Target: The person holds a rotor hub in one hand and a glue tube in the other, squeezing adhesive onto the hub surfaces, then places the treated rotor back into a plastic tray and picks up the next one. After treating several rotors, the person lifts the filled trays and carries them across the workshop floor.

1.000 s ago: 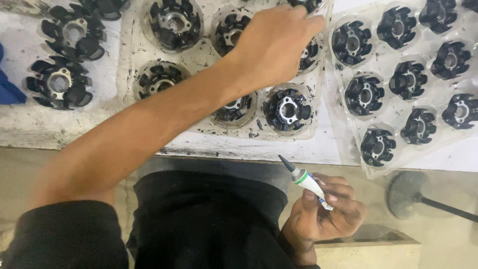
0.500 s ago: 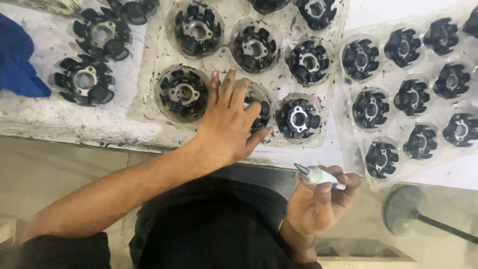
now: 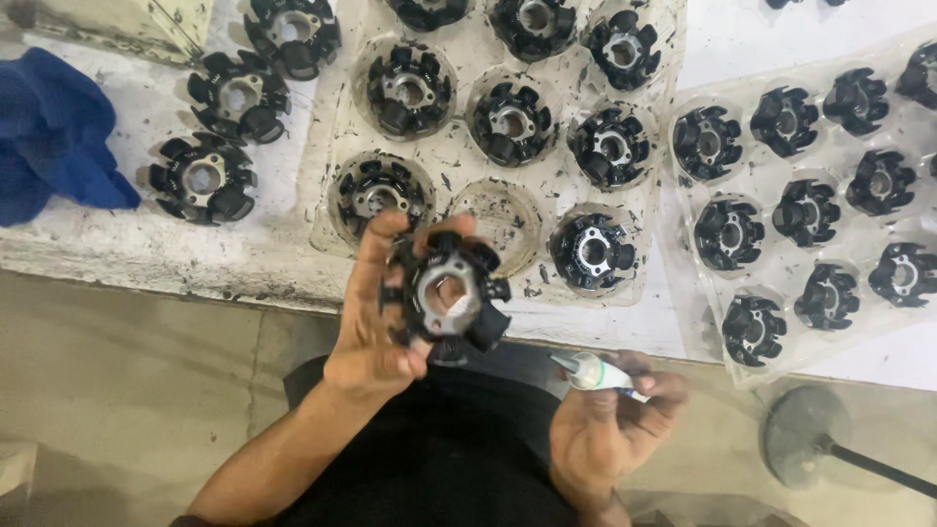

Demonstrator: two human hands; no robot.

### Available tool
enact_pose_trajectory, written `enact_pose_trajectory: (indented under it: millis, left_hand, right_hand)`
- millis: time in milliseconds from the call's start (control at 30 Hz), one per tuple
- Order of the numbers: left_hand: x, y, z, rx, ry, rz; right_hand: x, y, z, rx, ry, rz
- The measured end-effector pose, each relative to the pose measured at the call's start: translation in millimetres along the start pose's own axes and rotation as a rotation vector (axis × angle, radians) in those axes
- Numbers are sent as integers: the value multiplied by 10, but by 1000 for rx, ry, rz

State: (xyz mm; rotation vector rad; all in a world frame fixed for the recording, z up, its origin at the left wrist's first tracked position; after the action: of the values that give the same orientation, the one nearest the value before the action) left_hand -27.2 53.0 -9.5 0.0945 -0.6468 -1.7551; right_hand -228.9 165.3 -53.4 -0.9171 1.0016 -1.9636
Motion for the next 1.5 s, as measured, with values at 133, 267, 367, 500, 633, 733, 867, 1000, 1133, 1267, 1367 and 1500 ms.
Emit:
enact_pose_trajectory:
  millis: [133, 267, 367, 500, 633, 733, 867, 1000, 1133, 1267, 1367, 1500]
  left_hand:
    - [59, -140, -94, -266, 102, 13]
    - [66, -116, 0, -222, 90, 6]
    - [6, -64, 115, 7, 34, 33]
    - [-98, -28, 211, 477, -6, 119]
    - [-124, 0, 217, 729, -59, 197]
    - [-103, 18, 212, 771, -90, 195]
    - [-89, 9, 215, 796, -93, 174]
    - [-99, -50, 189, 713, -66, 130]
    - [-120, -102, 157, 651, -53, 112]
    - [-128, -137, 154, 595, -39, 98]
    - [-118, -170, 157, 571, -21, 106]
    - [-127, -195, 139, 513, -6, 93]
  right_hand:
    - [-120, 109, 136, -40, -43, -13]
    - [-100, 135, 134, -286, -119, -204]
    - [-59, 70, 119, -451, -124, -355]
    - [-48, -82, 142, -658, -171, -423]
    - [-28, -135, 173, -743, -304, -482]
    - [4, -127, 178, -709, -356, -544]
    - [68, -195, 157, -749, -454, -563]
    - [128, -268, 135, -781, -525, -543]
    - [136, -260, 136, -808, -501, -554]
    - [146, -239, 119, -802, -509, -564]
    - [153, -232, 101, -781, -519, -571]
    - [110, -234, 110, -798, -471, -550]
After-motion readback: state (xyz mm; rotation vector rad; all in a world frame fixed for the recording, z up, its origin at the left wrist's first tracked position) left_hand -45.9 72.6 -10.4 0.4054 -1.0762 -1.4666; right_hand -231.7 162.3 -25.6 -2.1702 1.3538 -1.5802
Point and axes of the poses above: each hand's wrist, its own x-axis towards the middle knuckle, its own z-axis out of the palm, y = z × x, the point moved 1 cm from there along x, towards the middle knuckle, and after that the axes turned 5 degrees about -y, right-handed, at the moved point
